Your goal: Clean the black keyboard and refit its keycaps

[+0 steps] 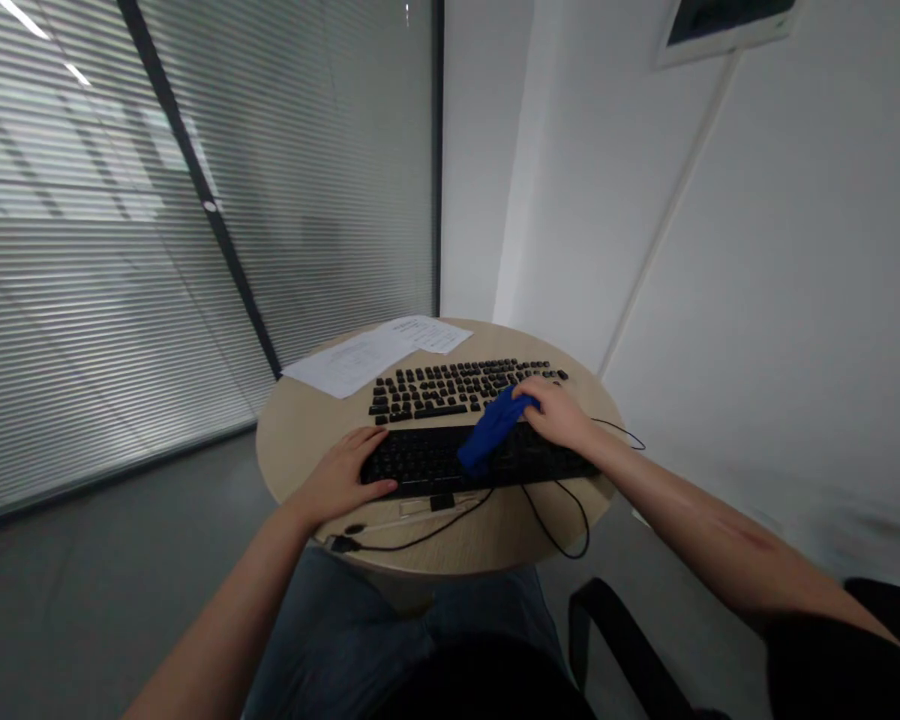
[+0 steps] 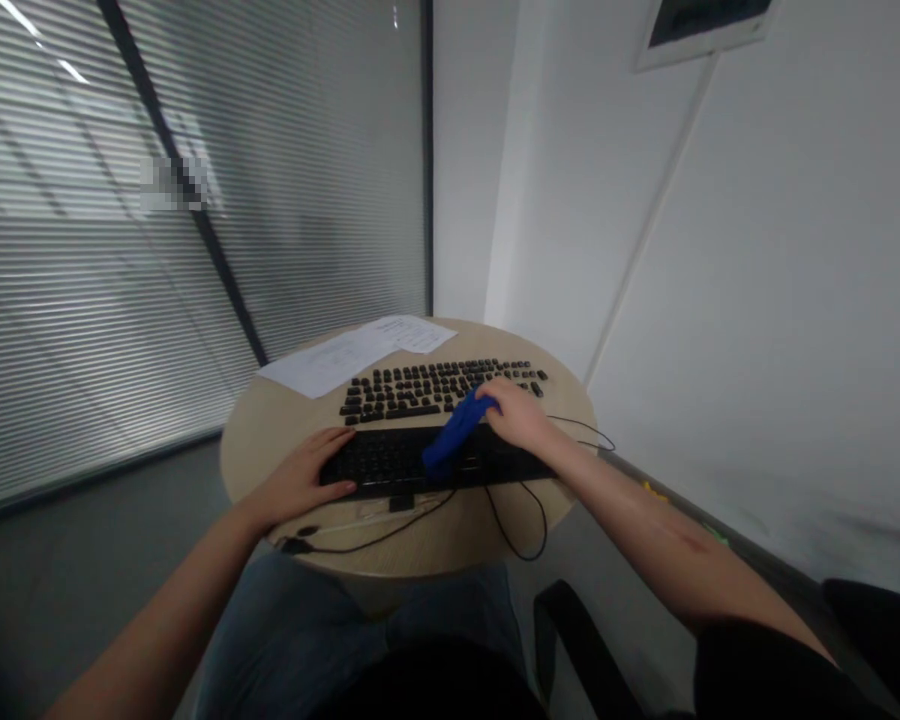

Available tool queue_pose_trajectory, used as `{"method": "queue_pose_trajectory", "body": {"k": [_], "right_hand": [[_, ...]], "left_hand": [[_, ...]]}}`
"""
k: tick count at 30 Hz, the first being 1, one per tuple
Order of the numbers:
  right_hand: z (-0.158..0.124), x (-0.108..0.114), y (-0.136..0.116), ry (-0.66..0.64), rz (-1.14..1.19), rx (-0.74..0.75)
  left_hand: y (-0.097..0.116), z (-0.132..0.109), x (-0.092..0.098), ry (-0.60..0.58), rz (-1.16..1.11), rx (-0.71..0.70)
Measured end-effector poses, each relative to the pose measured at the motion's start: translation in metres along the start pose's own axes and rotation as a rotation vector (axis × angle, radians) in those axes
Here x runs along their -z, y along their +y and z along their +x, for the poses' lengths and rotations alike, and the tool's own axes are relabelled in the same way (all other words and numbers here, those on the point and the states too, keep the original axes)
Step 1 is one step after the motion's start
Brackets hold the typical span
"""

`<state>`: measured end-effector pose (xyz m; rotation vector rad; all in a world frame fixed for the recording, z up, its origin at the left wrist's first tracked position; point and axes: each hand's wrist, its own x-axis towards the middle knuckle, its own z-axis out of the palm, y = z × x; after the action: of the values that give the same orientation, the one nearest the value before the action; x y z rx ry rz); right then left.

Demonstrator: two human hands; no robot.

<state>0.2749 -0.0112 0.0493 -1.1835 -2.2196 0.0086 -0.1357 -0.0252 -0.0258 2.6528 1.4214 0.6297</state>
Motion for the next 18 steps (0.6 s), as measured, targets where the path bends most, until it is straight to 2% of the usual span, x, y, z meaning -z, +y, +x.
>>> {"method": "queue_pose_trajectory", "body": {"k": [3,5,6,8,11,12,14,18], "right_hand": [[0.021,0.007,-0.013,0.254,0.181,0.025],[0.036,0.001,-0.033,0.282,0.258,0.07],[0.042,-0.006,-0.045,0.236,0.283,0.109],[0.048,-0.029,-0.072,0.032,0.277,0.21],[0.04,-0.074,-0.106,-0.253,0.094,0.279],[0.035,-0.087,-0.113,-0.289,0.037,0.271],[0.025,-0.106,-0.12,-0.282,-0.045,0.233],[0.018,-0.114,-0.112,-0.263,-0.103,0.169]], "left_hand": [[0.001,-0.002,0.0,0.008,-0.018,0.0],[0.003,-0.003,0.0,0.003,-0.02,0.003],[0.003,-0.004,0.0,0.002,-0.022,0.009],[0.004,-0.005,0.0,0.011,-0.031,0.021],[0.003,-0.007,-0.001,0.029,-0.048,0.014],[0.003,-0.007,-0.002,0.033,-0.054,0.009],[0.002,-0.007,-0.003,0.038,-0.062,0.003],[0.004,-0.006,-0.004,0.036,-0.065,-0.001]]}}
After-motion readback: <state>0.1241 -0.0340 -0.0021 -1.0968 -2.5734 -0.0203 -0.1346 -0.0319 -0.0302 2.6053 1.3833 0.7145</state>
